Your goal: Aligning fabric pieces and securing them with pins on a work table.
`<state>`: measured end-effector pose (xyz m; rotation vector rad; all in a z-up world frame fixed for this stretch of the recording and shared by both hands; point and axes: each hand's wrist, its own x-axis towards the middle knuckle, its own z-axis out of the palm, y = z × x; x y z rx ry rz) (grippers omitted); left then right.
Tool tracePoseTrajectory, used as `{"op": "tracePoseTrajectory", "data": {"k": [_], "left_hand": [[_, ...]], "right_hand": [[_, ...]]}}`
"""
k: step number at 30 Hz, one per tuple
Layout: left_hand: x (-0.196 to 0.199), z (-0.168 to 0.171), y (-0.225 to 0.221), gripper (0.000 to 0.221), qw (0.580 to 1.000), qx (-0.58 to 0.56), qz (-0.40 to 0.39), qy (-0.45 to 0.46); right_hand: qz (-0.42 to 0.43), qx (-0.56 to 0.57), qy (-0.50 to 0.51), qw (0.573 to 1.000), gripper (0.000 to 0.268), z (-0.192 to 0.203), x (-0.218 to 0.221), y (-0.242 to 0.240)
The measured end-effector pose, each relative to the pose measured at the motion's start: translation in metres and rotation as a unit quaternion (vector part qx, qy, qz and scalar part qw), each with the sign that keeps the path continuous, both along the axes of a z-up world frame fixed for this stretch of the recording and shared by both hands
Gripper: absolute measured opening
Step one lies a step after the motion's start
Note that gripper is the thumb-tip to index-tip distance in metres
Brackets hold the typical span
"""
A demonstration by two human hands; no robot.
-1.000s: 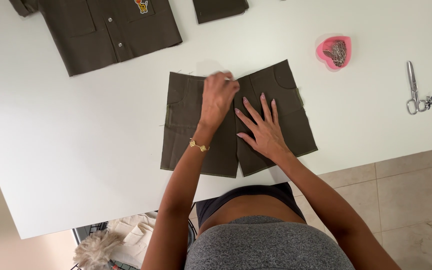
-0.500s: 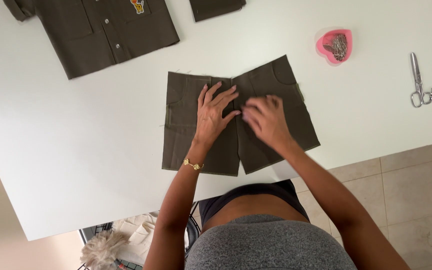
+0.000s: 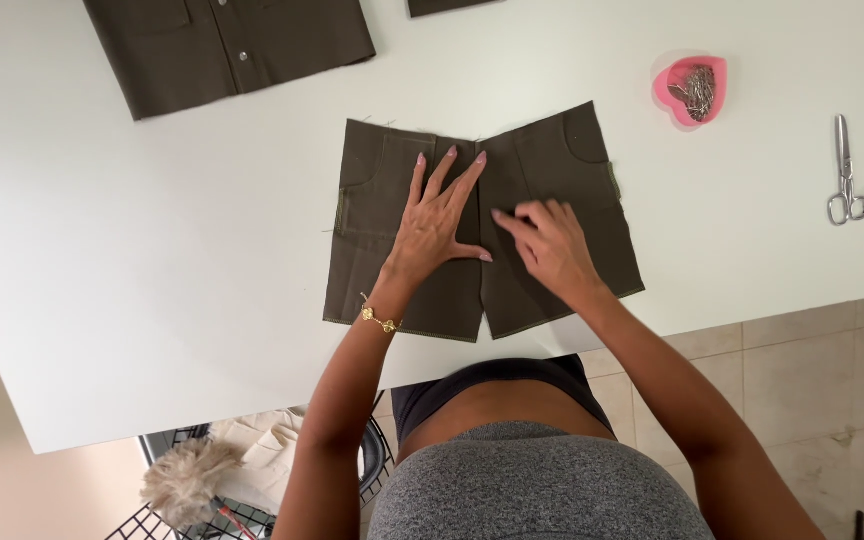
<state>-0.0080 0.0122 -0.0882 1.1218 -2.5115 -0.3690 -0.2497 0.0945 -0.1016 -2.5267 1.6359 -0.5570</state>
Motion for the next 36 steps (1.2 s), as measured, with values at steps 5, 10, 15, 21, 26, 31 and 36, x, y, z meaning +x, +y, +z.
{"op": "tracePoseTrajectory", "data": {"k": [5,10,15,21,26,31,36], "left_hand": [[0.0,0.001,0.001,0.169,1.0,-0.009,-0.002,-0.02],[0.0,0.003,0.001,0.169,0.999,0.0,-0.006,-0.033],[0.001,0.008,0.001,0.165,0.999,0.013,-0.015,-0.034],[0.005,0.023,0.012,0.158,0.999,0.004,0.012,-0.029],[0.037,0.035,0.045,0.073,0.994,0.047,0.087,0.049],[0.033,0.012,0.065,0.064,0.99,0.041,0.123,0.049],[0.034,0.033,0.068,0.064,0.895,0.222,0.197,0.333]], "right_hand": [[0.036,-0.003,-0.025,0.999,0.033,0.003,0.009,0.026],[0.046,0.012,-0.068,0.997,0.028,-0.004,0.004,0.023],[-0.05,-0.01,0.012,0.999,0.023,0.007,-0.008,-0.023],[-0.367,0.235,-0.12,0.892,0.09,0.108,-0.019,-0.017],[-0.402,0.315,-0.05,0.858,0.096,0.089,-0.042,0.034],[-0.389,0.344,-0.144,0.842,0.05,0.054,-0.064,0.042],[-0.161,0.253,-0.316,0.9,0.06,0.16,0.034,0.013]]}}
